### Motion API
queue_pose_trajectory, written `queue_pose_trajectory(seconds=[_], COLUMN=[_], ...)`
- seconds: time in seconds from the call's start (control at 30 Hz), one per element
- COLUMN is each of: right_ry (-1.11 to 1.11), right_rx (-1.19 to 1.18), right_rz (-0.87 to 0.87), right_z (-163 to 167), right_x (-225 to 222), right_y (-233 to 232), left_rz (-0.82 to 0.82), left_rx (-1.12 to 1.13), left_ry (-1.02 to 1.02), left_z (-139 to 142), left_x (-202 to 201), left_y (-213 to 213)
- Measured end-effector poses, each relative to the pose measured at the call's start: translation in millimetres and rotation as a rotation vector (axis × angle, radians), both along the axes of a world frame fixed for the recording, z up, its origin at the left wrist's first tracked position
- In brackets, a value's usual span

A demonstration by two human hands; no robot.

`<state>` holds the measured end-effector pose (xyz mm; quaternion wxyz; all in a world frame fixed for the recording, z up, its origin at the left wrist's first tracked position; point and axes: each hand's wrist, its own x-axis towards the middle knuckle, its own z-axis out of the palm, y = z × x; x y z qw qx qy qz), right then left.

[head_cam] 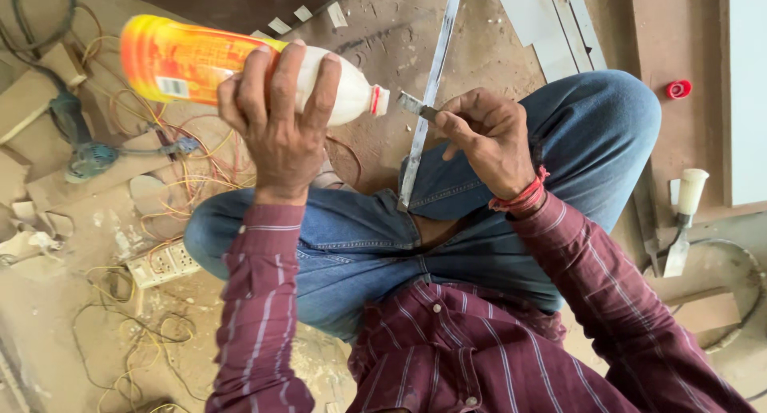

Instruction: The person applies glue to a thin strip of edge banding using a small metal spatula, then presses the strip onto the edge of a wooden board. The person smooths the strip along the edge to secure it.

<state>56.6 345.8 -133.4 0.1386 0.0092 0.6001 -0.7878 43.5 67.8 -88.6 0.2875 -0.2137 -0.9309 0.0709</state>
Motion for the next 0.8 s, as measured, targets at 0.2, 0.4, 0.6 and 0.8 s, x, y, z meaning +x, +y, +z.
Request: queue_pose_trajectory(seconds=[0.2,0.4,0.6,0.8], right_ry=[-0.048,-0.06,-0.072,-0.102], right_rx=[-0.07,-0.137,-0.166,-0.157], right_rz=[0.085,0.13,0.139,0.147], right_z=[-3.1,-10.5,-12.0,-8.4], right_x=[-1.9,0.1,3.1,5.4], right_y=[-3.2,-5.6,-8.6,-13.1], left_rz=[-0.01,-0.021,-0.033,-0.03], left_rx=[-0.272,-0.327,-0.339,-0.374], left_ry=[0.038,0.084,0.068,0.104], left_z=[25.5,32.6,39.0,44.4], left_x=[7.6,5.3,10.9,12.7], left_y=[-9.2,-9.4,-10.9,-11.9])
